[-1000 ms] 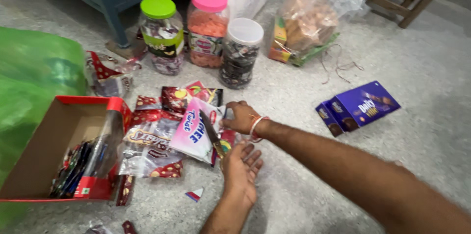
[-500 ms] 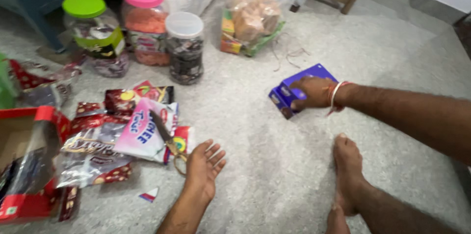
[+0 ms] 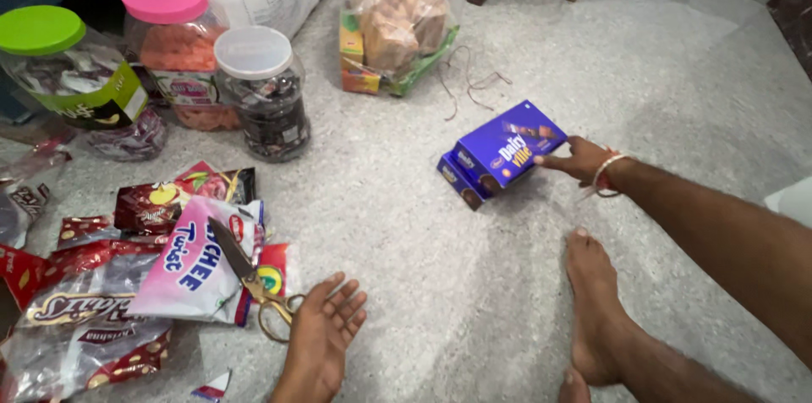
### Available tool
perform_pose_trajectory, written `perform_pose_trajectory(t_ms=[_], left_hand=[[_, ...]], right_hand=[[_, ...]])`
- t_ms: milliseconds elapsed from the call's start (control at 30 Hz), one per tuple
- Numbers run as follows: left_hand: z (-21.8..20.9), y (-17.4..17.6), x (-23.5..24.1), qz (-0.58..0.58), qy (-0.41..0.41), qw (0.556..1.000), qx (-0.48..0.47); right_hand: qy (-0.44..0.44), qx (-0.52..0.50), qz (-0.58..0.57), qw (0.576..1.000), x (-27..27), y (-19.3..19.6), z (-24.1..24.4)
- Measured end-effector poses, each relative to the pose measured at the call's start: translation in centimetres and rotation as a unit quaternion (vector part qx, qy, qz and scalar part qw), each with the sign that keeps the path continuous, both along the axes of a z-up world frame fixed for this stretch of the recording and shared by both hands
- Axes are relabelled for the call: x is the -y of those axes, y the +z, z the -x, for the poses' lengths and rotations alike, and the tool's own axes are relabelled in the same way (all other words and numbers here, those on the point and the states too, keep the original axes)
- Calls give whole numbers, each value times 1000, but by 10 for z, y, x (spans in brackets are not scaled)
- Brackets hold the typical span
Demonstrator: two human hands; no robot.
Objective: The person sits on the floor and organizes various snack items. They open and close a plastic jar, then open a box of chocolate bars, remove one, and close the box again.
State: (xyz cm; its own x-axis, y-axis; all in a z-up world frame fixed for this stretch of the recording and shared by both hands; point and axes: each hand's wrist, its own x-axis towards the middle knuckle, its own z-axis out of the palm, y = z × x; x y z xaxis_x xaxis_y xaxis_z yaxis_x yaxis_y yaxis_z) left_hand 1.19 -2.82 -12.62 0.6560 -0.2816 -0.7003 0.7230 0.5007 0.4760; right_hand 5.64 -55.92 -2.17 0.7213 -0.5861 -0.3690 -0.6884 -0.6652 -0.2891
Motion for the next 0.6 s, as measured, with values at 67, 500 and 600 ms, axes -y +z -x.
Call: perform_pose_trajectory(t_ms=[67, 500, 600], left_hand=[[-1, 2, 0, -1, -6, 1000, -14], [-4, 0, -4, -10, -4, 1000, -10], [-5, 3, 1, -16, -8, 1000, -2]], right_hand=[[-51, 45, -44, 997, 2, -2, -1], [-149, 164, -274, 936, -35, -20, -39], [-65, 101, -243, 963, -56, -13, -43]])
